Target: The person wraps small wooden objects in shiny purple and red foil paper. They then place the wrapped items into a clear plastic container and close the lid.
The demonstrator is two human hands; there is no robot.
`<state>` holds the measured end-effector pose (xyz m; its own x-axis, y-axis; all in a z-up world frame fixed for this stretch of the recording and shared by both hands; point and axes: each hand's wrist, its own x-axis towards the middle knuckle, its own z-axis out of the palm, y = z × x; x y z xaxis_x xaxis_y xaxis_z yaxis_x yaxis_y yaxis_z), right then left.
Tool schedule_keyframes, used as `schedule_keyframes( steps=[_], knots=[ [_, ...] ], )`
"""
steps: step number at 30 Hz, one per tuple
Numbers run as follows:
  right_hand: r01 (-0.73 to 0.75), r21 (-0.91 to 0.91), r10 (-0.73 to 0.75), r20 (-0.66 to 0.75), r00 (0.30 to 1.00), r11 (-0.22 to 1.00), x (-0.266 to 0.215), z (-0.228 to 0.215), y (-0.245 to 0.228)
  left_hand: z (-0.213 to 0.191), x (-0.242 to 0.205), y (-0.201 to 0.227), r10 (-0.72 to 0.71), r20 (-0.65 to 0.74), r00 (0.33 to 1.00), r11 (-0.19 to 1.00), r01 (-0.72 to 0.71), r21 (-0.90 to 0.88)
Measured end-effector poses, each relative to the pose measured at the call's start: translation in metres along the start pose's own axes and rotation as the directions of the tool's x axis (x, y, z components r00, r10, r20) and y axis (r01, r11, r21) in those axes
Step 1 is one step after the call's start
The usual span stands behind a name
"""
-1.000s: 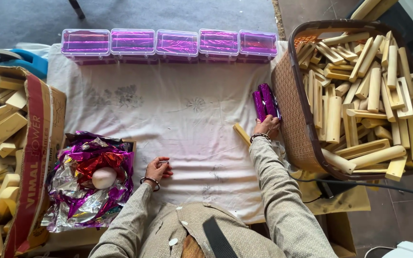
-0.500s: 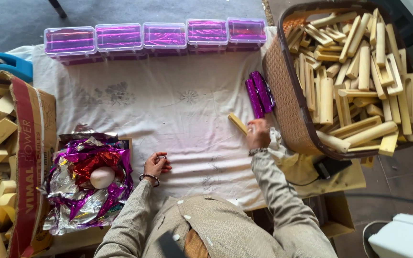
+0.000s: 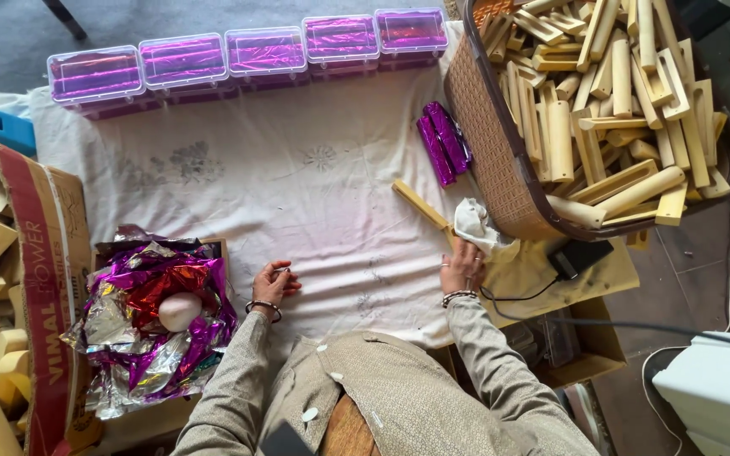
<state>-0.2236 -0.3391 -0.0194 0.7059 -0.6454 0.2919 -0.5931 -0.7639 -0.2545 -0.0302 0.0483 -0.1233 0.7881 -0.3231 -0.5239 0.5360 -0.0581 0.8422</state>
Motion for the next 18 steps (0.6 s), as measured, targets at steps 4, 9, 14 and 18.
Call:
schedule_keyframes(
  steps=[4,9,14,18],
  knots=[
    [-0.124,-0.035,0.127,0.083,0.988,0.992,0.004,0.004,0.012,0.000,0.004,-0.006,0.012,0.001,1.000,0.999,-0.011,-0.031],
    [-0.119,0.190,0.116,0.023,0.993,0.975,-0.006,-0.001,-0.016,-0.002,0.005,-0.016,0.012,0.020,1.000,0.998,-0.011,-0.064],
    [0.004,0.272,-0.014,0.036,0.999,0.962,0.020,-0.003,-0.063,-0.002,0.003,-0.011,0.009,0.035,0.999,0.998,-0.007,-0.064],
    [0.263,0.226,-0.271,0.004,0.963,0.938,0.066,0.040,-0.062,-0.001,0.003,-0.005,0.001,0.022,1.000,1.000,-0.001,-0.009]
  ],
)
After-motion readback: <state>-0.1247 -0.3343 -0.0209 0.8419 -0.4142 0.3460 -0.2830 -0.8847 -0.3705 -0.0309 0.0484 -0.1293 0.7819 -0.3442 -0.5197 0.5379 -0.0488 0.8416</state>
